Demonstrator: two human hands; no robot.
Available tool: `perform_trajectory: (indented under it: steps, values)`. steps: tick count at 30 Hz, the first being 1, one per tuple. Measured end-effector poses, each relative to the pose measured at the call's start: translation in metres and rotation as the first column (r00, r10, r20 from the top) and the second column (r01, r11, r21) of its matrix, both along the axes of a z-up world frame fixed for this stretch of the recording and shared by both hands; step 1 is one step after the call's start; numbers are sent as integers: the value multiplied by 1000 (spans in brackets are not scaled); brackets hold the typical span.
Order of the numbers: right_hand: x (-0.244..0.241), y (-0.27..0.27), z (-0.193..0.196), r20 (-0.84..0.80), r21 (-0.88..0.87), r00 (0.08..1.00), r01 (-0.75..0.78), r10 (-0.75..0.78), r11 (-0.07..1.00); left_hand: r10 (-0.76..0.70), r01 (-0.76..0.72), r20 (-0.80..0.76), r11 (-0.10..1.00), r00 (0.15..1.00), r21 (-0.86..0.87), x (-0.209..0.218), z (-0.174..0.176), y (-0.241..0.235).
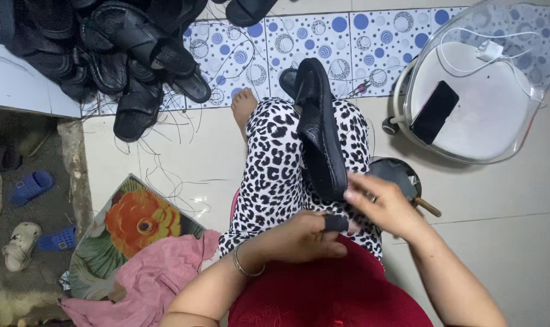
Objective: The person sits on the floor and sews a black shoe using a needle and thread. They repeatedly pass the needle through the shoe's sole and strap area, pulling the thread tight to secure the stitching.
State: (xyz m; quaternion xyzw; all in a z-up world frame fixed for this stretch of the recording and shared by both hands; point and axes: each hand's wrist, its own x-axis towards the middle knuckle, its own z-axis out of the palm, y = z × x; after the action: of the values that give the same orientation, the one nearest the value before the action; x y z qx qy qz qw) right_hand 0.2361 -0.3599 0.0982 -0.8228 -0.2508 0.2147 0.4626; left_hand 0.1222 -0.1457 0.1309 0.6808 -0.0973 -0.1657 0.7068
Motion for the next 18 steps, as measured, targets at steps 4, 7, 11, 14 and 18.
perform_trajectory:
  steps: [4,7,11,14,18]
  values:
    - [1,-1,21,-48,-91,980,-194,191,977,396,-485,320,828,861,281,12,-26,15]
    - [0,8,10,-159,287,981,-63,113,956,429,-617,446,591,786,519,10,-84,11]
    - [-2,30,-28,-425,598,904,247,40,763,449,-646,471,433,759,628,6,-97,6]
    - [6,16,-65,-692,430,717,504,-85,749,380,-639,518,380,767,669,19,-87,0]
    - [8,17,-20,-658,402,746,456,-96,794,487,-521,202,716,850,465,20,-92,26]
